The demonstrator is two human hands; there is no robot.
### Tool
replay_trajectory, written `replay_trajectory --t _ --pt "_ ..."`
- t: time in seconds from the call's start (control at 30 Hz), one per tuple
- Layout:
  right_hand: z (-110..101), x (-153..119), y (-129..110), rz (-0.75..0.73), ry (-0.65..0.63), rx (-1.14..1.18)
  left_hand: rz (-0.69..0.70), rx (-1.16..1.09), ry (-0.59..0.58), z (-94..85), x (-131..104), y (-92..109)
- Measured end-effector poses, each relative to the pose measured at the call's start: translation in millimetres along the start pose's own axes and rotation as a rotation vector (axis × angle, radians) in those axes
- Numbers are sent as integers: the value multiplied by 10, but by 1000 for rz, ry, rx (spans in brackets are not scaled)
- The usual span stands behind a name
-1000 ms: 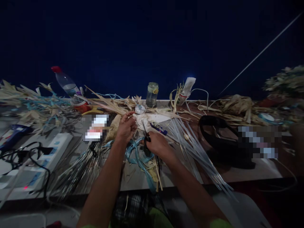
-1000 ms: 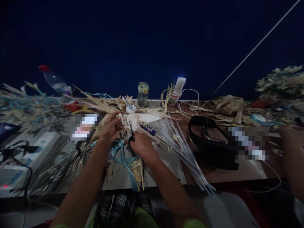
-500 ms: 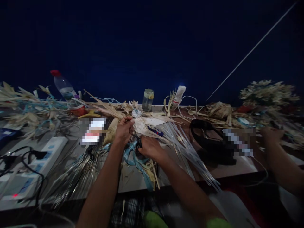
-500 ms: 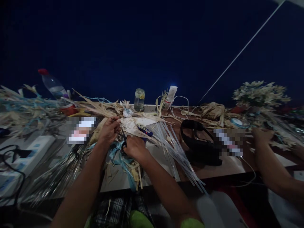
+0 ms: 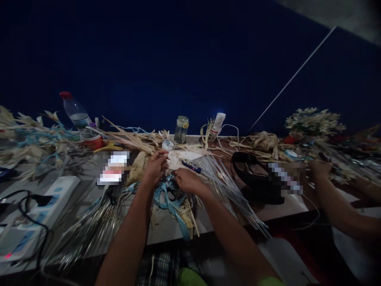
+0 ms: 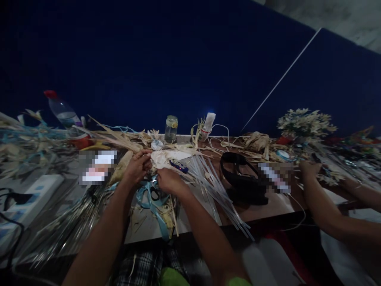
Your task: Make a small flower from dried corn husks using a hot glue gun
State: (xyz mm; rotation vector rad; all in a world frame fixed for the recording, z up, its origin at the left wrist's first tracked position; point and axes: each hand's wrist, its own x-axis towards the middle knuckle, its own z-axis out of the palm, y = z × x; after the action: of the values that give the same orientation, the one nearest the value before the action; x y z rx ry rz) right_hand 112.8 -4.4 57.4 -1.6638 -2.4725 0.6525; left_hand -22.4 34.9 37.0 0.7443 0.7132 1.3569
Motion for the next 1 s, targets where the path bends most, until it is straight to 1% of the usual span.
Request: replay_trajectory --t 0.07,0.1,0.17,0.23,0.37,0.43,0.57,0.7,0.77,0.87,0.97,1.0 --pt "-8 55 79 41 192 345 -12 31 -13 7 -1 -22" --pt "-2 82 111 52 247 533 -17 45 -11 13 -1 -33" --pt "29 130 149 78 278 829 -23 67 6 29 2 -55" --pt "81 175 156 80 296 976 -22 88 26 38 13 -75" --pt "187 275 150 70 394 977 -28 150 55 17 45 -104" --pt "207 326 169 69 419 991 -30 185 70 -8 57 -109" --pt "175 414 232 70 519 1113 -24 241 41 -36 64 -116" --pt "161 506 290 67 619 1185 -39 281 30 -14 53 -124" --pt "179 551 328 73 643 1199 -76 257 33 -9 47 -102" --pt "205 594 396 75 675 1217 -168 153 -1 -48 54 -19" --pt "202 604 443 46 666 1244 -285 76 -103 -111 65 73" --pt "196 602 448 37 646 1257 -297 64 -128 -123 63 92"
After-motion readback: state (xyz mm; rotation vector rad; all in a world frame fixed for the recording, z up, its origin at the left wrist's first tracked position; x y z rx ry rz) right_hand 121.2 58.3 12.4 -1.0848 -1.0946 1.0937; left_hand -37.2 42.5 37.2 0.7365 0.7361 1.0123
